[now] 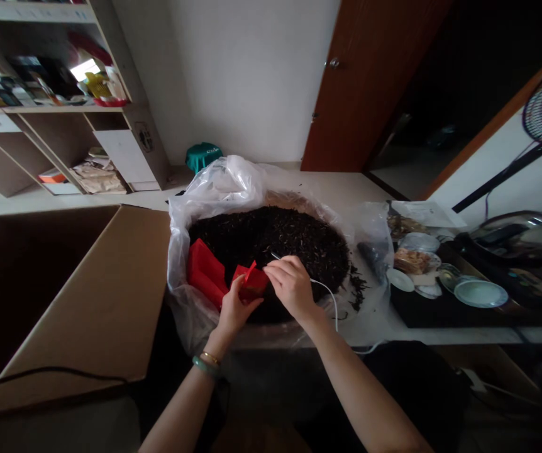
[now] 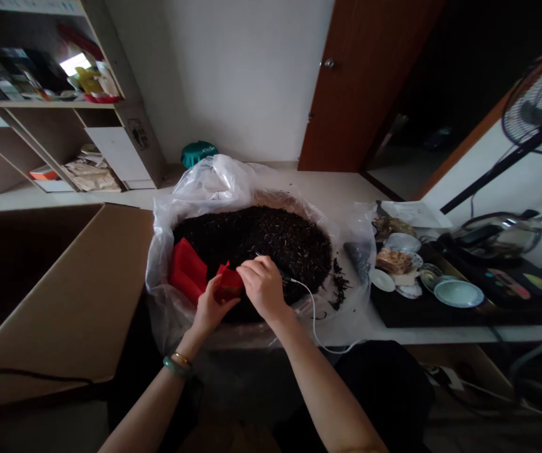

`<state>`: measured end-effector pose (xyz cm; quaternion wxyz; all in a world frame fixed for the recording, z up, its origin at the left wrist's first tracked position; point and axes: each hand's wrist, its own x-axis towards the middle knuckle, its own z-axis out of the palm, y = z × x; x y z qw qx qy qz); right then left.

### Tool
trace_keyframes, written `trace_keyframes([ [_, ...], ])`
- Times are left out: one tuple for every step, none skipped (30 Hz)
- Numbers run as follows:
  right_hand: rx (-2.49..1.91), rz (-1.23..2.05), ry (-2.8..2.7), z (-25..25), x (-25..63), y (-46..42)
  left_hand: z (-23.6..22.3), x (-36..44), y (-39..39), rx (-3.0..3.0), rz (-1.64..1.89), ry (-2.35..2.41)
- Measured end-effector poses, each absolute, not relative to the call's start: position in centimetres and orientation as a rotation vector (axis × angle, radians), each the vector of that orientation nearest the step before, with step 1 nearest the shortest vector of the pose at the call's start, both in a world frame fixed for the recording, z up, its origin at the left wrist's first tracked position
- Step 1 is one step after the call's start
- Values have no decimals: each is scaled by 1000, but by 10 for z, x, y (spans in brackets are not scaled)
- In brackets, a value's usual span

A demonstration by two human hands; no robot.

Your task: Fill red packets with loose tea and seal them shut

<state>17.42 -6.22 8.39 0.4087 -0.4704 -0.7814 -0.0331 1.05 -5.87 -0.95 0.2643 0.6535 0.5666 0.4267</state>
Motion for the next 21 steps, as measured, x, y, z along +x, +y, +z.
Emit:
trace_keyframes([
  [-1167, -103, -1963, 85, 177, -61, -10, 9, -58, 1733, 1128, 1491],
  [-1149, -118, -1966, 86, 179, -60, -10, 9, -57, 1695, 1102, 1451],
  [-1133, -129, -1972, 87, 180, -59, -9, 8, -57, 1658, 1077, 1412],
  [-1122, -135, -1979, 87, 179, -59, -8, 8, -57, 1625, 1056, 1374],
  [-1123, -136, -1980, 87, 179, -59, -7, 7, -57, 1596, 1044, 1340],
  [-1136, -131, -1972, 86, 177, -59, -5, 7, -57, 1573, 1038, 1316],
  [-1158, -120, -1959, 85, 176, -60, -4, 7, -57, 1554, 1037, 1303],
  [-1183, -100, -1950, 85, 175, -60, -3, 8, -57, 1539, 1039, 1299],
  [-1201, -72, -1950, 84, 174, -60, -2, 8, -57, 1534, 1040, 1301],
  [-1213, -41, -1958, 83, 175, -60, -2, 7, -56, 1542, 1042, 1310],
  [-1218, -9, -1970, 82, 175, -59, -2, 7, -56, 1564, 1046, 1330],
  [-1218, 19, -1982, 82, 177, -59, -2, 7, -55, 1598, 1053, 1360],
  [-1214, 44, -1991, 81, 178, -58, -2, 7, -54, 1637, 1063, 1397],
  [-1213, 66, -1995, 80, 180, -57, -3, 7, -54, 1674, 1073, 1436],
  [-1215, 83, -1997, 79, 182, -57, -3, 7, -53, 1703, 1081, 1469],
  [-1219, 100, -1999, 78, 184, -57, -4, 7, -53, 1723, 1085, 1491],
  [-1224, 115, -2002, 78, 186, -56, -5, 7, -53, 1736, 1083, 1502],
  [-1231, 124, -1999, 77, 188, -56, -6, 7, -52, 1746, 1076, 1504],
  [-1239, 127, -1995, 78, 189, -56, -6, 7, -52, 1754, 1063, 1500],
  [-1242, 125, -1992, 78, 189, -56, -7, 7, -52, 1760, 1047, 1491],
  [-1237, 119, -1993, 79, 190, -57, -8, 7, -52, 1763, 1033, 1477],
])
